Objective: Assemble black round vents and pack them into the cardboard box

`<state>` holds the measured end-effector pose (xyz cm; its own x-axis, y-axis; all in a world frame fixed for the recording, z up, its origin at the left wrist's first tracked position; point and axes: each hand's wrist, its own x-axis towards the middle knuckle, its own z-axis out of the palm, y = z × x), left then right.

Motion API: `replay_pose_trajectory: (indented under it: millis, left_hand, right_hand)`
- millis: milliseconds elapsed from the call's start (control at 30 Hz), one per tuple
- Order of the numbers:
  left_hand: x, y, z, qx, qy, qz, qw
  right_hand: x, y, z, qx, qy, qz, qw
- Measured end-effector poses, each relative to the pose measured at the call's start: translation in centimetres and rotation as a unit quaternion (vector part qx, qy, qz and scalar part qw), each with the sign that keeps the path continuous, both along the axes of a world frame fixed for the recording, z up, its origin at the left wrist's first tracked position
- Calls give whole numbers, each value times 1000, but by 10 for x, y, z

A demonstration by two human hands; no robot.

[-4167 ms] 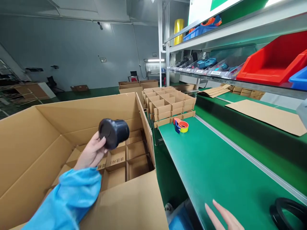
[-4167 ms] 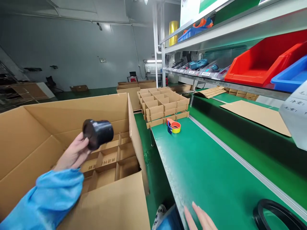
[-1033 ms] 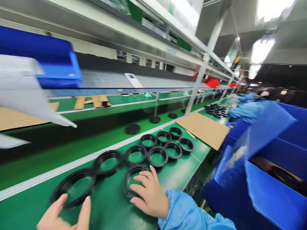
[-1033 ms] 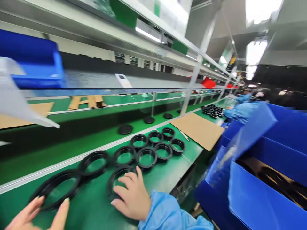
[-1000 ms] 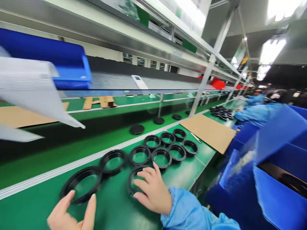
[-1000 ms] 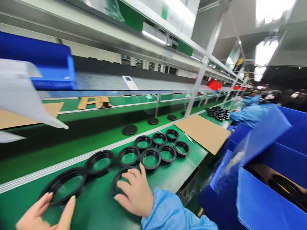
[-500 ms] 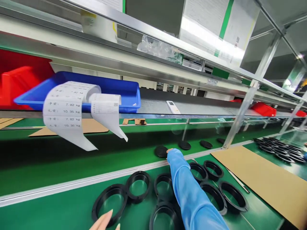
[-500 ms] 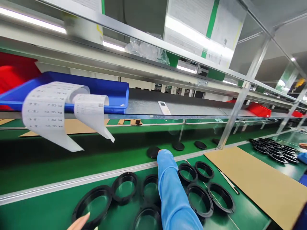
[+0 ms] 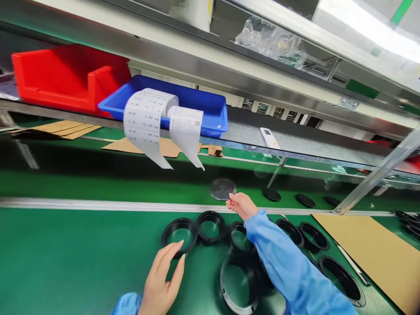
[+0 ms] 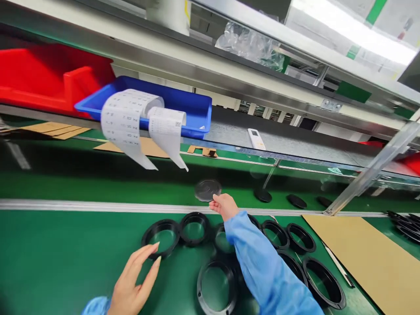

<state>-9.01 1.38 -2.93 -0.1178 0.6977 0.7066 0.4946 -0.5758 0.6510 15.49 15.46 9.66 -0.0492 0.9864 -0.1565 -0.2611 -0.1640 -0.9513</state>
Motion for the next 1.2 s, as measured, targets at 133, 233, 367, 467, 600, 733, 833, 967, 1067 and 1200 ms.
replay_pose_trajectory:
  millis: [133,233,367,467,600,733,833,967,1067,1200]
  left_hand:
    - [10,-10,18,-193,-302,-222,907]
    - [17,-25,27,-281,-492,-366,738]
    - [19,-48,38,-350,-609,-359,615]
    - [14,-58,57,-380,-672,-281,569]
    - [5,-66,82,-407,-699,-187,558]
    - [3,-82,87,-436,-683,-181,558]
    - [8,-96,83,-463,-676,-183,543]
    - [17,-106,80,-477,-664,-178,548]
    - [22,-108,78,-488,-641,-206,555]
    - [26,-107,75,-484,-628,-217,570]
  right_hand:
    - [-20,-107,-10,-13,50,104,993]
    - [-36,-173,-24,-51,116,162,979]
    - [-63,-214,-49,-100,182,171,963]
    - [-72,-224,-62,-96,139,226,960]
    - [-60,-224,-63,44,-64,279,957]
    - [-48,-211,-57,362,-274,83,887]
    - [-48,-201,-59,407,-337,87,844]
    - [-50,-195,-68,389,-343,147,842]
    - [-50,-193,-70,373,-319,184,852]
    - [-46,-193,-65,371,-284,183,865]
